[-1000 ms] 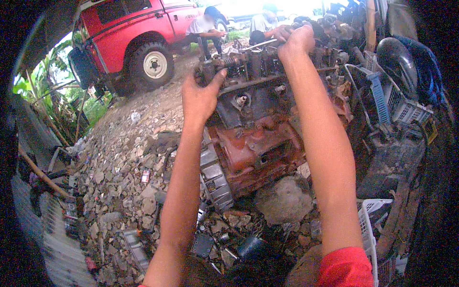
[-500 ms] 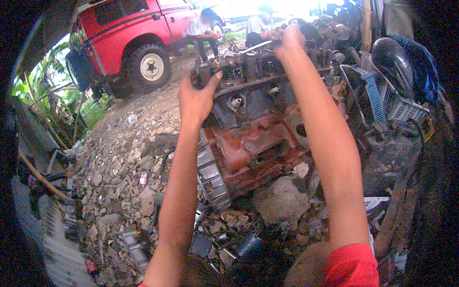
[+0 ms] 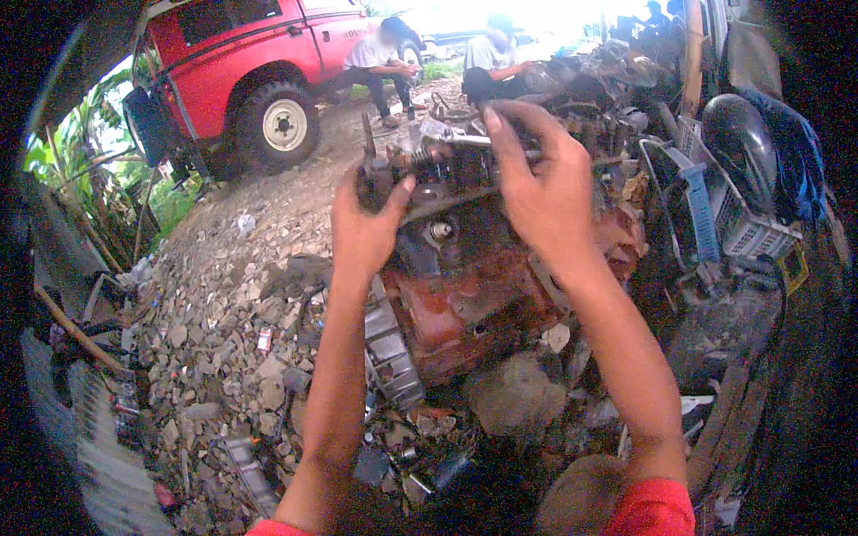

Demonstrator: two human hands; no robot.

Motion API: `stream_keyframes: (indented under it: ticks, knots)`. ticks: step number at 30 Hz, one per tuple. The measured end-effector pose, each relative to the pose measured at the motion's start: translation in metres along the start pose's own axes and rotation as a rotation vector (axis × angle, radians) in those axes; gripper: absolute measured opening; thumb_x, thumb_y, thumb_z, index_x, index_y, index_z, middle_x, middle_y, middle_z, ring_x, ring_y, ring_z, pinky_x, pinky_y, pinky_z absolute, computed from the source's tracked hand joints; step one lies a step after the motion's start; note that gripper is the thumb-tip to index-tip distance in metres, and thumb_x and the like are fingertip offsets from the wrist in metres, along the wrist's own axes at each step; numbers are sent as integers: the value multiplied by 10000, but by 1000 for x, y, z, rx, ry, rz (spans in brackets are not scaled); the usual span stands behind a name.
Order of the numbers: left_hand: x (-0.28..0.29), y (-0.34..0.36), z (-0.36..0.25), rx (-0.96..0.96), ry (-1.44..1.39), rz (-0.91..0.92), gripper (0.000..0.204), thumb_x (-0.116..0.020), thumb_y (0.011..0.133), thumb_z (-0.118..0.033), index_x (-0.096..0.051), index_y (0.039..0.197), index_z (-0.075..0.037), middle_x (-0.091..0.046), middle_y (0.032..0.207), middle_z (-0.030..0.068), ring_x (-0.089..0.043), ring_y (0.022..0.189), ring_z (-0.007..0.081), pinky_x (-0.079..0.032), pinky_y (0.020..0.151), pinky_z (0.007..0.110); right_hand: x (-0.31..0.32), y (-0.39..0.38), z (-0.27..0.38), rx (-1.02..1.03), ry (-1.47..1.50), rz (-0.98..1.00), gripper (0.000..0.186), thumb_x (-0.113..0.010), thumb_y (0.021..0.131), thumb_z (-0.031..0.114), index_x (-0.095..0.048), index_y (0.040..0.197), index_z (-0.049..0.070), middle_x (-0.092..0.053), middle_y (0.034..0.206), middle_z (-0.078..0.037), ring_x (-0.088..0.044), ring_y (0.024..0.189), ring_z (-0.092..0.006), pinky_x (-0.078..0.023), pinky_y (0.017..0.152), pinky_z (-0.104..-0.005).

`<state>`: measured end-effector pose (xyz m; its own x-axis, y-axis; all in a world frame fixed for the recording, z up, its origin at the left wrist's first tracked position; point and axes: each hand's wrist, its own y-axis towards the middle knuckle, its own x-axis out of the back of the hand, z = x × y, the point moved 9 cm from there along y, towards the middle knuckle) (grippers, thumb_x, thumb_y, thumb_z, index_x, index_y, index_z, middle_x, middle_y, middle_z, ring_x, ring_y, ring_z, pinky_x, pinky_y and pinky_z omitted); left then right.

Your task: The person uses a wrench to loosen and remove bolts from an engine block, then removes a metal component. The person continues to work on the engine using hand tools.

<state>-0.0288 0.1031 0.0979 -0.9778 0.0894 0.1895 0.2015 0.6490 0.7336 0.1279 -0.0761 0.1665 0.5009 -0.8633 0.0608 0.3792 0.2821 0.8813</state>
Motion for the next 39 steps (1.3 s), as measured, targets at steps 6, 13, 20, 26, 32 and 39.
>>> stream_keyframes:
  ticks: [6, 13, 20, 26, 32, 39]
  knots:
    - [1, -3, 2, 24, 117, 10, 625, -803, 829, -253, -536, 1299, 61, -643, 1195, 203, -630, 1112, 282, -478, 986, 392, 0, 23, -2, 81, -339, 406, 230, -686, 915, 202, -733, 986, -11, -716, 943, -213, -695, 889, -377, -543, 803, -422]
    - [0, -4, 0, 109, 83, -1, 683, -827, 796, -239, -501, 1326, 41, -590, 1230, 199, -585, 1150, 305, -459, 1001, 408, -14, 72, -52, 234, -465, 795, 244, -663, 917, 205, -689, 1014, -18, -684, 981, -191, -638, 956, -384, -495, 873, -431]
    - [3, -4, -2, 97, 71, -43, 660, -836, 767, -242, -524, 1260, 68, -583, 1164, 210, -592, 1083, 355, -466, 960, 432, -58, 97, -97, 239, -366, 1061, 413, -584, 982, 374, -677, 981, -29, -653, 911, -243, -624, 890, -423, -484, 844, -480]
    - [5, -5, -6, 111, 91, -42, 664, -838, 762, -238, -530, 1273, 54, -596, 1162, 214, -598, 1077, 355, -467, 957, 430, -85, 107, -128, 183, -335, 1022, 407, -634, 952, 363, -643, 861, -33, -625, 847, -250, -609, 836, -426, -462, 751, -490]
    - [5, -9, -6, 139, 62, -57, 651, -842, 759, -206, -540, 1282, 35, -605, 1176, 196, -601, 1094, 332, -464, 974, 420, -96, 88, -103, 444, -451, 1142, 432, -655, 906, 433, -679, 955, 5, -658, 894, -212, -624, 900, -422, -484, 807, -487]
    - [6, -6, -5, 151, 57, -47, 645, -842, 775, -197, -535, 1292, 39, -592, 1226, 206, -592, 1128, 324, -458, 998, 416, -95, 68, -59, 395, -96, 1267, 366, -613, 957, 338, -653, 1200, 67, -614, 1118, -211, -601, 1068, -417, -477, 904, -480]
